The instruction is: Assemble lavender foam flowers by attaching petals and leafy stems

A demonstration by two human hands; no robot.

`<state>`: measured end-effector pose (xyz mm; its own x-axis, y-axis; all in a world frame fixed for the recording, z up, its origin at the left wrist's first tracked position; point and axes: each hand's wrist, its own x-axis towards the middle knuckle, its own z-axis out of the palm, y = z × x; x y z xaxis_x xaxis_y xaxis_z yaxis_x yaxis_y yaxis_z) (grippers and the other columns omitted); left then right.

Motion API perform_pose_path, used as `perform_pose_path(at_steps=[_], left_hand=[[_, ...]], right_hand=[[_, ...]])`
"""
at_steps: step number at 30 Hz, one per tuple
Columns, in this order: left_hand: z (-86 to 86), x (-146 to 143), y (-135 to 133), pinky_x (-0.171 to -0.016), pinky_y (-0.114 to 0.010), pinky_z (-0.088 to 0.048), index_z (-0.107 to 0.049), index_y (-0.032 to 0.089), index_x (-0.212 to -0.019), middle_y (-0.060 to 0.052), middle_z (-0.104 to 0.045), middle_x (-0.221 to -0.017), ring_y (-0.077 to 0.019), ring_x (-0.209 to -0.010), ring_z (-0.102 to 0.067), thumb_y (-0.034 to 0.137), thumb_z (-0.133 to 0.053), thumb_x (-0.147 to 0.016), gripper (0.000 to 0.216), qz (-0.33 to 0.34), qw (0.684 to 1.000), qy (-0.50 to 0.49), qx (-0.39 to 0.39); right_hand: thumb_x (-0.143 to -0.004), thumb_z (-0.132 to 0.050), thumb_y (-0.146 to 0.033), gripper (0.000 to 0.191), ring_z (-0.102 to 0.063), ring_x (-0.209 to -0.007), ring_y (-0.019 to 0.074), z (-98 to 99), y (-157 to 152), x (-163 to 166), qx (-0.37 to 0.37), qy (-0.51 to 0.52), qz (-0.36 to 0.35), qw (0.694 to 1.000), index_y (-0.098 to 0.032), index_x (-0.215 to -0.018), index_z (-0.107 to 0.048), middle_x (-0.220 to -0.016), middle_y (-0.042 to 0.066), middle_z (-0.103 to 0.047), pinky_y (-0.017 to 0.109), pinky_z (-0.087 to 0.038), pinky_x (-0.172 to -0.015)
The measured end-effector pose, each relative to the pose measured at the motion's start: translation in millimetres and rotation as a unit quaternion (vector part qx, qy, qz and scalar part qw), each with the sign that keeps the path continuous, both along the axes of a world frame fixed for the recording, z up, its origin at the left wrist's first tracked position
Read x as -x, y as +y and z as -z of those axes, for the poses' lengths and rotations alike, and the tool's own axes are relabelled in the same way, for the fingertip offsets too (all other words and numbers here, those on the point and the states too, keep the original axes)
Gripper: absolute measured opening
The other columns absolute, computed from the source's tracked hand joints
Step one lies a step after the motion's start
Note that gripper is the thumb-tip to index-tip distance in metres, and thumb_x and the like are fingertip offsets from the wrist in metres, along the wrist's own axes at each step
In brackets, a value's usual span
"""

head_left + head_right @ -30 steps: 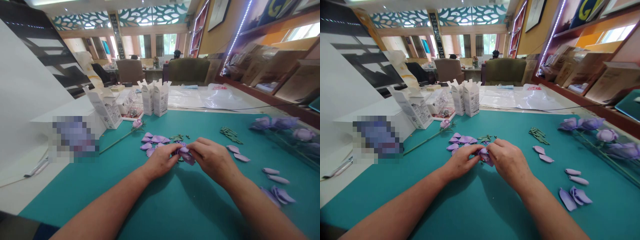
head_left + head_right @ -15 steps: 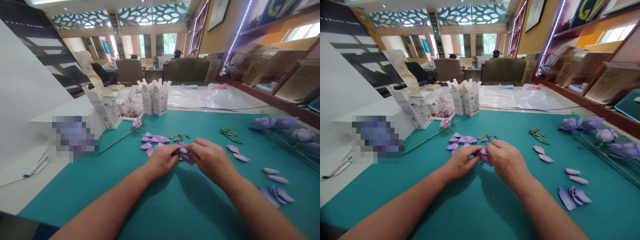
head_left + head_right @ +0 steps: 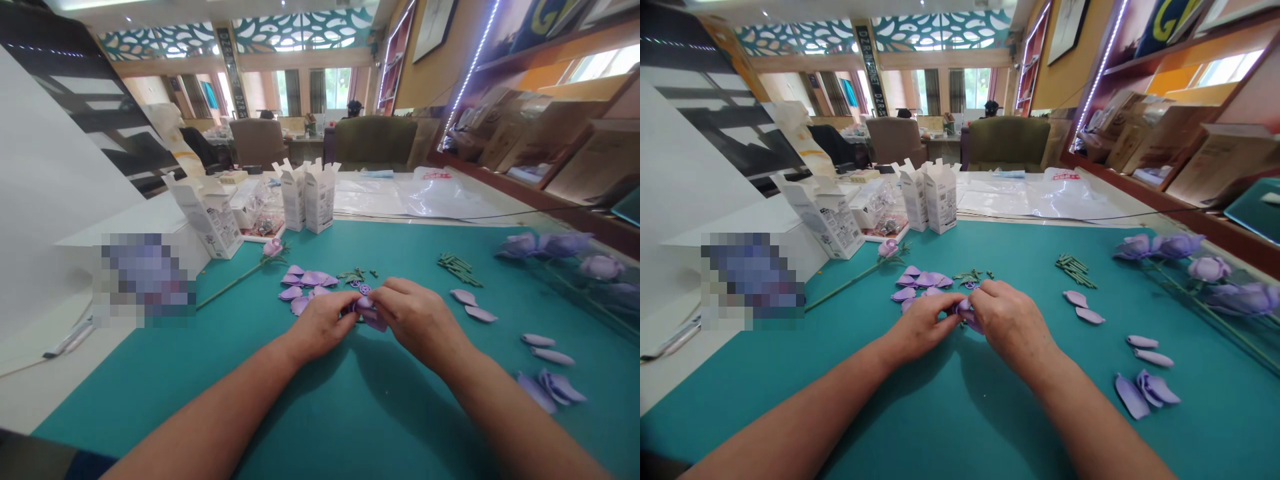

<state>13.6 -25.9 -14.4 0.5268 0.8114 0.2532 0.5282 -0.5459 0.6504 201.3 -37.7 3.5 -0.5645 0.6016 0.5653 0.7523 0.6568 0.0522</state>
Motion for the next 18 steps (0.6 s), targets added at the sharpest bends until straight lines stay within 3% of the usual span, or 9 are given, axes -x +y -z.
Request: perform_pose_path(at_steps=[7, 14, 18], left_hand=[[0.1, -0.8, -0.7, -0.074, -0.024, -0.041, -0.065, 0.017, -0.102, -0.002, -0.069, -0.091, -0.0152, -0.08, -0.059, 0.012, -0.048, -0.079, 0.029, 0.01, 0.999, -0.024, 0.019], [-7.6, -2.4, -2.2, -0.069, -0.023, -0.041, -0.067, 0.016, -0.095, -0.001, -0.067, -0.084, -0.0144, -0.075, -0.055, 0.016, -0.049, -0.08, 0.023, 0.011, 0.993, -0.074, 0.089], [-7.2, -3.7, -0.9, -0.07, -0.023, -0.041, -0.068, 0.016, -0.093, -0.001, -0.066, -0.082, -0.0149, -0.075, -0.056, 0.017, -0.051, -0.078, 0.022, 0.004, 0.988, -0.097, 0.121]], right_hand=[[-0.092, -0.044, -0.02, 0.023, -0.057, -0.067, 0.0151, -3.5, -1.7, 1.0, 0.027, 0.017, 0.002, 0.999, -0.019, -0.082, -0.065, -0.075, 0.004, -0.062, 0.025, -0.039, -0.059], [-0.091, -0.044, -0.016, 0.024, -0.064, -0.075, 0.0136, -14.7, -4.9, 1.0, 0.101, 0.112, 0.004, 0.989, -0.02, -0.098, -0.066, -0.084, 0.004, -0.068, 0.022, -0.048, -0.065], [-0.091, -0.044, -0.017, 0.023, -0.065, -0.076, 0.0138, -15.2, -4.9, 2.9, 0.117, 0.136, 0.001, 0.984, -0.021, -0.094, -0.068, -0.085, 0.004, -0.069, 0.022, -0.05, -0.068]])
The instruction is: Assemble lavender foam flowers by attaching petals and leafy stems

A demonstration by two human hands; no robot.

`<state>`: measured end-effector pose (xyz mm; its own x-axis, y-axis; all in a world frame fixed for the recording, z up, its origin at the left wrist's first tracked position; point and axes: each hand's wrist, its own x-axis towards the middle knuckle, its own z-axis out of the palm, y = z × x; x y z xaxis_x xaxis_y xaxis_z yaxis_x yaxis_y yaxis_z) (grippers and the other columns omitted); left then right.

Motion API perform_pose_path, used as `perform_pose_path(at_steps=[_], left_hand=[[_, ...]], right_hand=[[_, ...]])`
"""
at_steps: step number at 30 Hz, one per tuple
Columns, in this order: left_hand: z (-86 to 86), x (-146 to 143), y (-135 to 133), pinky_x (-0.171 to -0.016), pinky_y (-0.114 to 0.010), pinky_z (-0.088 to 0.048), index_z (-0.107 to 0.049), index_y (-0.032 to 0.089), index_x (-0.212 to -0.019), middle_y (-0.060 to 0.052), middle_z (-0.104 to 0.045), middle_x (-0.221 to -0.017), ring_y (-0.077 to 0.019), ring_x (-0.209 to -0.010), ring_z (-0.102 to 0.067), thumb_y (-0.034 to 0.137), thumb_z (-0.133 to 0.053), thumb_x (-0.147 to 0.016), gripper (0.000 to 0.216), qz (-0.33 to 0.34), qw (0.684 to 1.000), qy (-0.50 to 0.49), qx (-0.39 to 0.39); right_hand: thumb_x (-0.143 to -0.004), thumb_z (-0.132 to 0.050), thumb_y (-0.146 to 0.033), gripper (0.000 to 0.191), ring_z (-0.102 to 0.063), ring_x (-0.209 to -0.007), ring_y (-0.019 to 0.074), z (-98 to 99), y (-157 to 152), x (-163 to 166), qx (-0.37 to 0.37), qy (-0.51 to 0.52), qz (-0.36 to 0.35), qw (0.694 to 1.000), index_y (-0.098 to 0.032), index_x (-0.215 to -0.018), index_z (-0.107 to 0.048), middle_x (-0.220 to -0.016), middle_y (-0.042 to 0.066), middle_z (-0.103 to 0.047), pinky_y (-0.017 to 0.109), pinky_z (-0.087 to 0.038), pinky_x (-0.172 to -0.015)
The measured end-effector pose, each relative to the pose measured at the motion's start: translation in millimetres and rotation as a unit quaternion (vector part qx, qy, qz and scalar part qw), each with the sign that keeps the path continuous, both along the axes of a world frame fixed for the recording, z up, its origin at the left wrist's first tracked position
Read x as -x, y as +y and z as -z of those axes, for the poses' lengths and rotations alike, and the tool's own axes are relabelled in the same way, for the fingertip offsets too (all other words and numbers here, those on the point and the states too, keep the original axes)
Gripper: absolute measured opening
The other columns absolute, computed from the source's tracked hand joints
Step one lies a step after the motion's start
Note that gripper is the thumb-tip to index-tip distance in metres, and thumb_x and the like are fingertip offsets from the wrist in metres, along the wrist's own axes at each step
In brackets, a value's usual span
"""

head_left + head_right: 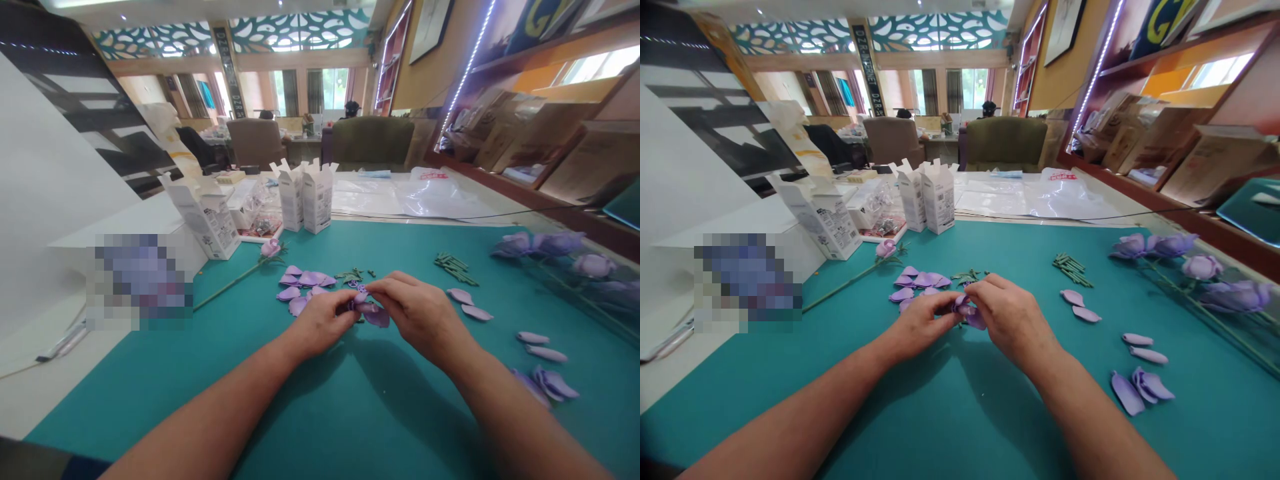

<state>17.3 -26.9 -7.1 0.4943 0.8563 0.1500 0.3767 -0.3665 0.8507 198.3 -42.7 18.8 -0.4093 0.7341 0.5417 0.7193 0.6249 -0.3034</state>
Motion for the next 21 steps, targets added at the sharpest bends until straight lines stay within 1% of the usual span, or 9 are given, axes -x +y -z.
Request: perform_pose_path(at_steps=[3, 6, 8, 10, 12, 14, 17, 21], left_hand=[[2.4, -0.7, 1.3, -0.071, -0.024, -0.042, -0.067, 0.015, -0.095, -0.001, -0.067, -0.084, -0.0156, -0.078, -0.056, 0.019, -0.052, -0.078, 0.023, 0.003, 1.0, -0.016, 0.016], [3.5, -0.4, 3.8, -0.071, -0.025, -0.044, -0.067, 0.015, -0.1, -0.002, -0.067, -0.086, -0.0168, -0.079, -0.058, 0.024, -0.054, -0.078, 0.026, -0.019, 0.998, -0.041, 0.037], [3.2, 0.2, 6.3, -0.072, -0.027, -0.045, -0.067, 0.015, -0.1, -0.003, -0.067, -0.084, -0.0178, -0.078, -0.059, 0.027, -0.056, -0.077, 0.028, -0.035, 0.996, -0.062, 0.059], [3.0, 0.9, 9.5, -0.074, -0.029, -0.047, -0.067, 0.014, -0.1, -0.004, -0.067, -0.083, -0.0192, -0.079, -0.06, 0.03, -0.059, -0.075, 0.031, -0.042, 0.991, -0.091, 0.086], [3.8, 1.8, 12.9, -0.077, -0.032, -0.048, -0.067, 0.015, -0.103, -0.005, -0.068, -0.086, -0.0207, -0.081, -0.062, 0.034, -0.062, -0.072, 0.037, -0.057, 0.985, -0.119, 0.108], [6.2, 3.0, 16.1, -0.08, -0.035, -0.048, -0.067, 0.015, -0.104, -0.005, -0.069, -0.09, -0.0225, -0.084, -0.063, 0.038, -0.064, -0.07, 0.041, -0.066, 0.982, -0.13, 0.12], [11.8, 5.2, 20.0, -0.084, -0.038, -0.048, -0.066, 0.016, -0.106, -0.006, -0.07, -0.096, -0.0245, -0.09, -0.064, 0.041, -0.066, -0.07, 0.044, -0.069, 0.981, -0.131, 0.123], [16.4, 7.6, 22.4, -0.086, -0.039, -0.048, -0.065, 0.016, -0.109, -0.007, -0.07, -0.097, -0.025, -0.091, -0.064, 0.045, -0.066, -0.071, 0.048, -0.067, 0.981, -0.13, 0.128]], right_hand=[[-0.091, -0.046, -0.02, 0.023, -0.065, -0.074, 0.0143, -2.3, 1.2, -2.1, 0.001, 0.012, 0.002, 1.0, -0.021, -0.093, -0.068, -0.083, 0.004, -0.07, 0.023, -0.05, -0.066], [-0.089, -0.049, -0.024, 0.021, -0.065, -0.074, 0.0156, -7.7, 6.6, -17.2, -0.016, 0.045, 0.042, 0.998, -0.022, -0.095, -0.068, -0.084, 0.004, -0.07, 0.025, -0.05, -0.068], [-0.087, -0.051, -0.027, 0.02, -0.065, -0.074, 0.017, -11.6, 12.6, -36.5, -0.03, 0.08, 0.098, 0.991, -0.022, -0.093, -0.069, -0.084, 0.004, -0.071, 0.027, -0.05, -0.069], [-0.084, -0.053, -0.031, 0.02, -0.065, -0.073, 0.0185, -14.7, 18.4, -60.6, -0.033, 0.116, 0.179, 0.976, -0.022, -0.088, -0.07, -0.081, 0.004, -0.072, 0.029, -0.049, -0.068], [-0.08, -0.054, -0.032, 0.019, -0.065, -0.069, 0.0194, -16.9, 22.0, -85.7, -0.027, 0.132, 0.274, 0.952, -0.022, -0.083, -0.07, -0.075, 0.004, -0.071, 0.03, -0.048, -0.066], [-0.078, -0.054, -0.033, 0.021, -0.064, -0.067, 0.0197, -18.3, 21.9, -108.1, -0.014, 0.13, 0.348, 0.928, -0.021, -0.082, -0.07, -0.07, 0.003, -0.07, 0.03, -0.046, -0.065], [-0.077, -0.053, -0.034, 0.023, -0.064, -0.068, 0.0203, -18.3, 14.2, -133.7, 0.023, 0.113, 0.407, 0.906, -0.021, -0.082, -0.071, -0.07, 0.003, -0.07, 0.031, -0.045, -0.065], [-0.072, -0.054, -0.032, 0.02, -0.063, -0.07, 0.0207, -11.4, -8.4, -155.6, 0.101, 0.048, 0.443, 0.889, -0.023, -0.078, -0.071, -0.071, 0.002, -0.071, 0.03, -0.043, -0.064]])
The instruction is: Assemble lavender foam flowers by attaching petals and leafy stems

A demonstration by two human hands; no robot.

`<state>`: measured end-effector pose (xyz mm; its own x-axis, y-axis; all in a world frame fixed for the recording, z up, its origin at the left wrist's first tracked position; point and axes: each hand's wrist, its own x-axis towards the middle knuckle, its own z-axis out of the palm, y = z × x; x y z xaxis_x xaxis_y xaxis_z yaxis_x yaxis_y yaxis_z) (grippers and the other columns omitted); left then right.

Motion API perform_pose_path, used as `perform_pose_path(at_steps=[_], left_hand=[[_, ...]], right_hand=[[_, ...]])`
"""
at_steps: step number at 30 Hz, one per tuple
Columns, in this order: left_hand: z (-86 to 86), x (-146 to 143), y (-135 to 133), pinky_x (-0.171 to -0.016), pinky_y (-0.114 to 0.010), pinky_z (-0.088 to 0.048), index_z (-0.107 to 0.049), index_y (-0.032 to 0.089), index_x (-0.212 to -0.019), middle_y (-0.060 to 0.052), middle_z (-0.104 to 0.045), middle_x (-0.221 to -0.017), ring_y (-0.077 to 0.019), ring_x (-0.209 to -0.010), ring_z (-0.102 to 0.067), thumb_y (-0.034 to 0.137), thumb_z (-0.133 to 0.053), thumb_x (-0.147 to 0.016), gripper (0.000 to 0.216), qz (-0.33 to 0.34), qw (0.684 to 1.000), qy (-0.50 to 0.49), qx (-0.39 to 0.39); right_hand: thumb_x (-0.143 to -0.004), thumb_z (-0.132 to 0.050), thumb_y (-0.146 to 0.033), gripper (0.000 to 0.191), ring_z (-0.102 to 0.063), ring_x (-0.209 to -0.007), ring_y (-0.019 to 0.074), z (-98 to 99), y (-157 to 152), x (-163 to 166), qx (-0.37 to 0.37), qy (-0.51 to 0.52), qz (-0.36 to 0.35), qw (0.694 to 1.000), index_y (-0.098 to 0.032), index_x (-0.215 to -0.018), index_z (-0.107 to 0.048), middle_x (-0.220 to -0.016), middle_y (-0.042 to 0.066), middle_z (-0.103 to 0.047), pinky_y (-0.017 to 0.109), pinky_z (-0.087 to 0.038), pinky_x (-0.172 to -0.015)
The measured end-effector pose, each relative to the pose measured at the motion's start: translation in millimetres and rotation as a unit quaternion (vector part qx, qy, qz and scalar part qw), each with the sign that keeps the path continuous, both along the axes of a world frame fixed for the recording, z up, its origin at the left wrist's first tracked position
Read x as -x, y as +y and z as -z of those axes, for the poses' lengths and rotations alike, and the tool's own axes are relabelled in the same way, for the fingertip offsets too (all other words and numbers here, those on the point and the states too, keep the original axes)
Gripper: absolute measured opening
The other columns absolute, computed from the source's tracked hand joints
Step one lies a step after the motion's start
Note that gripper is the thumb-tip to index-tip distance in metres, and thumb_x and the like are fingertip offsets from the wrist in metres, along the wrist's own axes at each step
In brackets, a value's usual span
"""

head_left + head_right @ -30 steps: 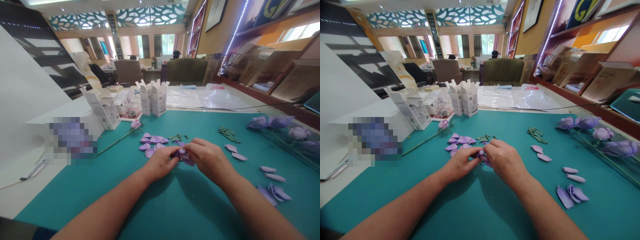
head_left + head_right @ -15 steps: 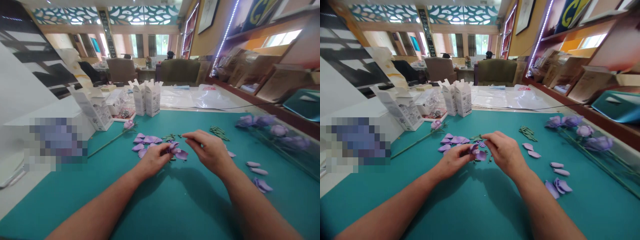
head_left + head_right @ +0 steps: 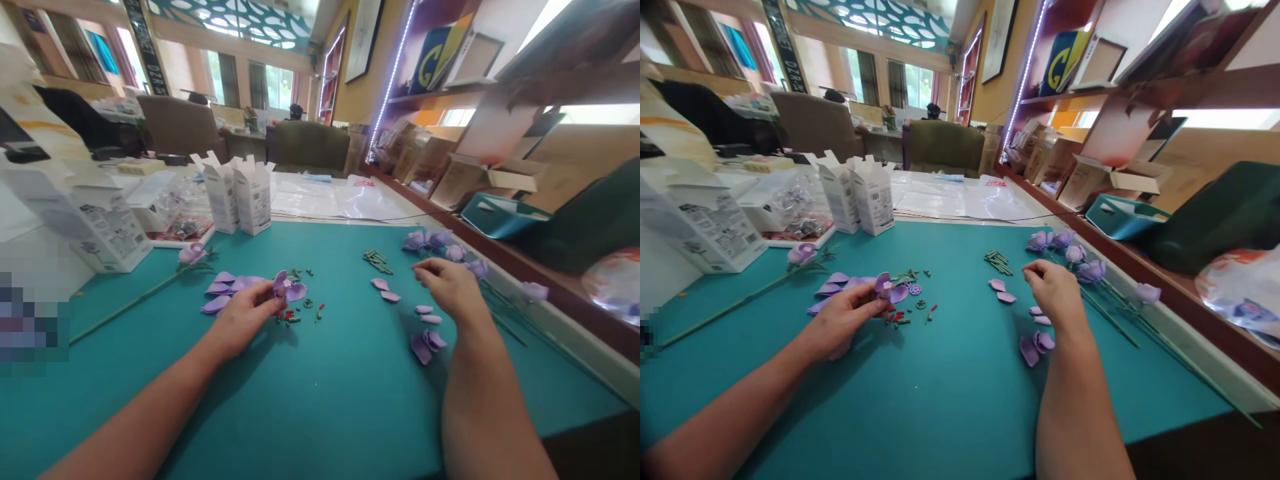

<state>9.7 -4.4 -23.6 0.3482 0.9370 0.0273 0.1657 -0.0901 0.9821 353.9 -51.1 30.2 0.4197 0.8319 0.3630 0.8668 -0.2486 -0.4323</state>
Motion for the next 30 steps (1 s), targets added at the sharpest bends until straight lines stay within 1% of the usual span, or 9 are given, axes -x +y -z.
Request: perform_pose_path(at_steps=[4, 7, 10, 13, 16, 19, 22, 27, 30], left_hand=[[-2.0, -0.4, -0.8, -0.086, -0.038, -0.049, -0.066, 0.016, -0.106, -0.006, -0.07, -0.096, -0.0243, -0.091, -0.064, 0.045, -0.068, -0.069, 0.047, -0.009, 1.0, -0.005, 0.014], [-4.0, -1.7, -1.8, -0.085, -0.037, -0.05, -0.067, 0.017, -0.104, -0.005, -0.07, -0.093, -0.0243, -0.089, -0.065, 0.047, -0.069, -0.067, 0.047, -0.015, 1.0, -0.004, 0.023], [-4.6, -2.5, -2.2, -0.084, -0.036, -0.05, -0.067, 0.017, -0.102, -0.004, -0.07, -0.092, -0.0236, -0.088, -0.065, 0.046, -0.07, -0.067, 0.046, -0.02, 0.999, -0.009, 0.027], [-4.0, -2.1, -1.6, -0.083, -0.034, -0.05, -0.066, 0.017, -0.101, -0.004, -0.07, -0.089, -0.0212, -0.085, -0.065, 0.043, -0.071, -0.066, 0.044, -0.021, 0.999, -0.028, 0.029], [-3.6, -1.3, -0.6, -0.083, -0.034, -0.05, -0.066, 0.016, -0.102, -0.004, -0.07, -0.089, -0.0204, -0.084, -0.064, 0.043, -0.072, -0.066, 0.046, -0.023, 0.999, -0.039, 0.028], [-4.6, -1.3, -0.8, -0.082, -0.035, -0.051, -0.066, 0.017, -0.103, -0.004, -0.07, -0.089, -0.0208, -0.083, -0.064, 0.045, -0.072, -0.065, 0.048, -0.021, 0.999, -0.039, 0.03], [-7.0, -1.7, -2.1, -0.082, -0.034, -0.051, -0.067, 0.017, -0.102, -0.004, -0.07, -0.088, -0.0208, -0.083, -0.065, 0.044, -0.073, -0.064, 0.048, -0.022, 0.998, -0.038, 0.035], [-9.6, -2.1, -3.8, -0.082, -0.034, -0.051, -0.068, 0.019, -0.097, -0.003, -0.07, -0.088, -0.0205, -0.083, -0.065, 0.043, -0.072, -0.064, 0.041, -0.03, 0.998, -0.041, 0.04], [-9.6, -2.6, -4.2, -0.082, -0.033, -0.051, -0.068, 0.019, -0.096, -0.003, -0.07, -0.088, -0.0204, -0.084, -0.065, 0.043, -0.073, -0.062, 0.042, -0.036, 0.997, -0.047, 0.048]], right_hand=[[-0.074, -0.053, -0.031, 0.019, -0.064, -0.074, 0.0216, 13.6, -28.0, -16.1, 0.102, -0.046, -0.016, 0.994, -0.024, -0.075, -0.071, -0.078, 0.003, -0.073, 0.029, -0.041, -0.061], [-0.076, -0.053, -0.035, 0.021, -0.064, -0.069, 0.0206, 20.1, -44.7, -24.4, 0.155, -0.037, -0.017, 0.987, -0.025, -0.073, -0.071, -0.075, 0.003, -0.072, 0.028, -0.041, -0.057], [-0.075, -0.055, -0.037, 0.021, -0.063, -0.065, 0.0197, 20.2, -55.2, -28.6, 0.175, -0.026, -0.029, 0.984, -0.025, -0.074, -0.072, -0.074, 0.003, -0.072, 0.027, -0.041, -0.054], [-0.073, -0.056, -0.029, 0.018, -0.064, -0.071, 0.0202, 20.1, -62.6, -30.5, 0.201, -0.02, -0.057, 0.978, -0.025, -0.079, -0.072, -0.082, 0.003, -0.072, 0.027, -0.042, -0.058], [-0.071, -0.055, -0.021, 0.018, -0.064, -0.077, 0.02, 27.1, -69.2, -32.8, 0.236, -0.013, -0.072, 0.969, -0.024, -0.082, -0.069, -0.086, 0.003, -0.071, 0.028, -0.044, -0.064], [-0.068, -0.054, -0.012, 0.021, -0.062, -0.077, 0.0183, 40.1, -73.2, -36.3, 0.239, -0.021, -0.079, 0.967, -0.023, -0.08, -0.067, -0.087, 0.003, -0.068, 0.027, -0.044, -0.066], [-0.065, -0.053, -0.007, 0.021, -0.061, -0.074, 0.0167, 50.7, -72.9, -39.0, 0.232, -0.034, -0.089, 0.968, -0.021, -0.075, -0.064, -0.082, 0.003, -0.066, 0.025, -0.043, -0.065], [-0.07, -0.051, -0.011, 0.015, -0.06, -0.072, 0.0167, 55.2, -68.9, -35.5, 0.204, -0.043, -0.113, 0.971, -0.021, -0.074, -0.062, -0.079, 0.003, -0.064, 0.026, -0.043, -0.065], [-0.071, -0.051, -0.014, 0.014, -0.06, -0.07, 0.0166, 56.0, -67.5, -30.0, 0.183, -0.047, -0.122, 0.974, -0.021, -0.073, -0.062, -0.078, 0.002, -0.064, 0.026, -0.042, -0.063]])
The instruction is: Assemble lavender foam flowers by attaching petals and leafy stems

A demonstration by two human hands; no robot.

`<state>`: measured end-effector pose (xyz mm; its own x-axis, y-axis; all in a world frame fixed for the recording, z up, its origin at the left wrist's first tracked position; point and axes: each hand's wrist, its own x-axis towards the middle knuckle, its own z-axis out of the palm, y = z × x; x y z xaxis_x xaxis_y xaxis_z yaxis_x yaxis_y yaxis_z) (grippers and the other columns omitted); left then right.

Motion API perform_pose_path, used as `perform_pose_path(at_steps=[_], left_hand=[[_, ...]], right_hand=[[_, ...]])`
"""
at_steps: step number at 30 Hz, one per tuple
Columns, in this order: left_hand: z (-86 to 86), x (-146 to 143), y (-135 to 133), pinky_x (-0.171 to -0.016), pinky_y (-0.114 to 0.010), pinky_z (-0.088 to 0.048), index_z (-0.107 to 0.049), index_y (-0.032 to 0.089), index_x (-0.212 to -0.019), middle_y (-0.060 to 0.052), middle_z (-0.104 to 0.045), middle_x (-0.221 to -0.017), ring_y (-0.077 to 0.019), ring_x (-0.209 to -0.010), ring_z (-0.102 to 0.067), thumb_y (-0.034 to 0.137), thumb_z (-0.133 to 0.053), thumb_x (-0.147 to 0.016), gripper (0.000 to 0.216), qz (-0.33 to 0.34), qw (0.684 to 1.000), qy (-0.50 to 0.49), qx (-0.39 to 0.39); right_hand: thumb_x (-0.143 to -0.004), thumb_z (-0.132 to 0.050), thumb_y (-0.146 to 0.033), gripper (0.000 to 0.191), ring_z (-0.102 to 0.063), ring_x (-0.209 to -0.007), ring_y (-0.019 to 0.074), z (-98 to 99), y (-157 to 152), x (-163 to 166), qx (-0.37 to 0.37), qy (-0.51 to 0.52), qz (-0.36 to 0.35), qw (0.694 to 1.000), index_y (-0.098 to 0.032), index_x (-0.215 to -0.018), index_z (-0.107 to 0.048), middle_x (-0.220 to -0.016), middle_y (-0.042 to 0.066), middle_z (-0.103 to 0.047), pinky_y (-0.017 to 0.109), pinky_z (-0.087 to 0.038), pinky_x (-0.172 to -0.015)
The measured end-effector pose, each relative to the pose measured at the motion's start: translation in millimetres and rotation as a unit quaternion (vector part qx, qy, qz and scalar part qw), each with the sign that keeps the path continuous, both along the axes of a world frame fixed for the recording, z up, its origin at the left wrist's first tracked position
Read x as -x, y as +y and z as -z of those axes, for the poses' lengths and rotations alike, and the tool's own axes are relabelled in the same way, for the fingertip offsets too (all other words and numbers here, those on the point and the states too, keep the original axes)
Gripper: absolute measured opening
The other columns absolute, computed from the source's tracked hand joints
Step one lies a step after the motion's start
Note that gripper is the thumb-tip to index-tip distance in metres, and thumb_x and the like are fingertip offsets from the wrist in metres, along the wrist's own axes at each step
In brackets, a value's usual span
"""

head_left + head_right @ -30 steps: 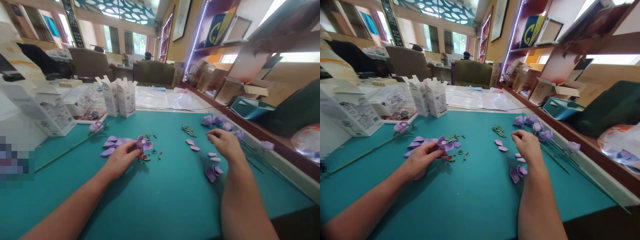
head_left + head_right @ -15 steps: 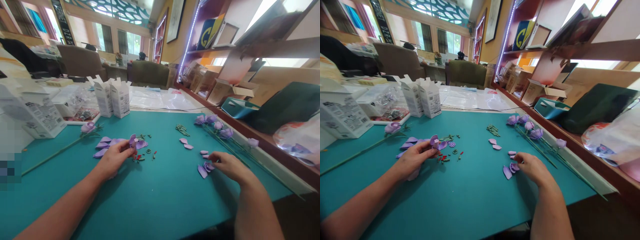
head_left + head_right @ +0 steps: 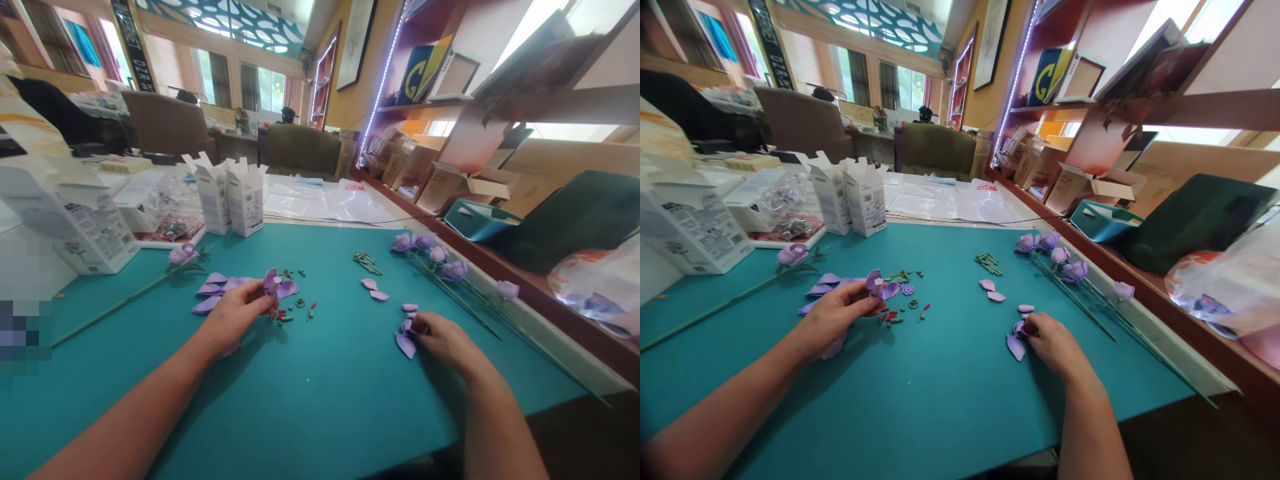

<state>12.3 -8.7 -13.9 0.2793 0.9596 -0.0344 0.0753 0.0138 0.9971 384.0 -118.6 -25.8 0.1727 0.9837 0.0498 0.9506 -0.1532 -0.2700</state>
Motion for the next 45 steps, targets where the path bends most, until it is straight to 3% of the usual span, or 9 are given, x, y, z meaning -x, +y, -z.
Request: perform_pose_path(at_steps=[6, 11, 14, 17, 23, 28, 33, 37, 45], left_hand=[[-0.8, -0.4, -0.5, -0.082, -0.034, -0.05, -0.067, 0.017, -0.098, -0.003, -0.069, -0.085, -0.0208, -0.084, -0.065, 0.044, -0.072, -0.062, 0.045, -0.002, 1.0, 0.001, -0.004], [0.7, -0.3, -2.1, -0.079, -0.032, -0.049, -0.066, 0.013, -0.1, -0.004, -0.067, -0.084, -0.018, -0.08, -0.063, 0.037, -0.069, -0.066, 0.042, 0.017, 1.0, -0.023, 0.003], [3.8, 0.2, -2.5, -0.074, -0.03, -0.049, -0.065, 0.013, -0.105, -0.004, -0.067, -0.082, -0.0168, -0.077, -0.063, 0.031, -0.067, -0.069, 0.04, 0.042, 0.998, -0.036, -0.003], [7.7, 1.6, -1.6, -0.074, -0.031, -0.05, -0.064, 0.013, -0.107, -0.006, -0.068, -0.085, -0.0173, -0.079, -0.064, 0.032, -0.068, -0.07, 0.042, 0.047, 0.997, -0.067, 0.015], [11.0, 5.4, 2.0, -0.079, -0.032, -0.05, -0.063, 0.013, -0.104, -0.007, -0.068, -0.087, -0.0157, -0.079, -0.065, 0.036, -0.074, -0.068, 0.044, 0.045, 0.993, -0.104, 0.035], [8.3, 6.8, 0.7, -0.078, -0.031, -0.049, -0.059, 0.015, -0.1, -0.004, -0.067, -0.085, -0.014, -0.076, -0.064, 0.035, -0.075, -0.069, 0.04, 0.048, 0.99, -0.125, 0.032], [5.6, 4.6, -4.2, -0.072, -0.028, -0.048, -0.054, 0.017, -0.098, -0.002, -0.065, -0.082, -0.0132, -0.073, -0.063, 0.037, -0.076, -0.068, 0.042, 0.059, 0.988, -0.141, 0.037], [6.5, 2.8, -4.4, -0.071, -0.028, -0.047, -0.057, 0.017, -0.108, -0.003, -0.064, -0.085, -0.0126, -0.071, -0.062, 0.039, -0.078, -0.065, 0.053, 0.059, 0.987, -0.143, 0.037], [7.6, 3.3, -2.4, -0.079, -0.03, -0.048, -0.064, 0.015, -0.103, -0.005, -0.066, -0.09, -0.0159, -0.081, -0.064, 0.037, -0.082, -0.059, 0.052, 0.038, 0.985, -0.153, 0.072]], right_hand=[[-0.072, -0.05, -0.018, 0.012, -0.059, -0.065, 0.0175, -6.8, -1.6, 5.3, -0.017, -0.017, 0.007, 1.0, -0.022, -0.069, -0.061, -0.073, 0.002, -0.065, 0.027, -0.041, -0.058], [-0.073, -0.052, -0.035, 0.014, -0.061, -0.066, 0.0217, -28.1, -1.3, 12.0, -0.065, -0.017, 0.026, 0.997, -0.024, -0.07, -0.059, -0.073, 0.004, -0.066, 0.031, -0.043, -0.057], [-0.078, -0.049, -0.044, 0.02, -0.061, -0.061, 0.021, -44.8, 9.6, 34.3, -0.097, 0.011, 0.011, 0.995, -0.026, -0.08, -0.057, -0.074, 0.003, -0.067, 0.031, -0.043, -0.054], [-0.083, -0.045, -0.046, 0.023, -0.053, -0.047, 0.0174, -63.8, 26.1, 74.9, -0.138, 0.019, -0.064, 0.988, -0.026, -0.078, -0.054, -0.061, 0.001, -0.061, 0.028, -0.038, -0.045], [-0.087, -0.044, -0.031, 0.018, -0.051, -0.053, 0.0132, -89.1, 52.7, 159.2, -0.2, 0.029, -0.262, 0.944, -0.023, -0.075, -0.055, -0.064, 0.0, -0.058, 0.024, -0.037, -0.05], [-0.089, -0.046, -0.025, 0.016, -0.048, -0.052, 0.0104, -78.6, 59.9, 187.7, -0.193, 0.044, -0.322, 0.926, -0.022, -0.074, -0.05, -0.066, -0.002, -0.056, 0.022, -0.034, -0.05], [-0.092, -0.044, -0.028, 0.018, -0.043, -0.045, 0.0106, -60.4, 60.5, 191.0, -0.182, 0.04, -0.312, 0.932, -0.023, -0.074, -0.045, -0.057, -0.005, -0.052, 0.022, -0.028, -0.045], [-0.09, -0.048, -0.029, 0.017, -0.047, -0.05, 0.0112, -55.2, 60.3, 191.9, -0.197, 0.036, -0.308, 0.93, -0.023, -0.075, -0.049, -0.063, -0.003, -0.056, 0.022, -0.031, -0.048], [-0.091, -0.047, -0.029, 0.017, -0.055, -0.06, 0.0137, -43.6, 63.9, 194.3, -0.216, 0.044, -0.288, 0.932, -0.021, -0.081, -0.059, -0.07, 0.0, -0.059, 0.024, -0.035, -0.054]])
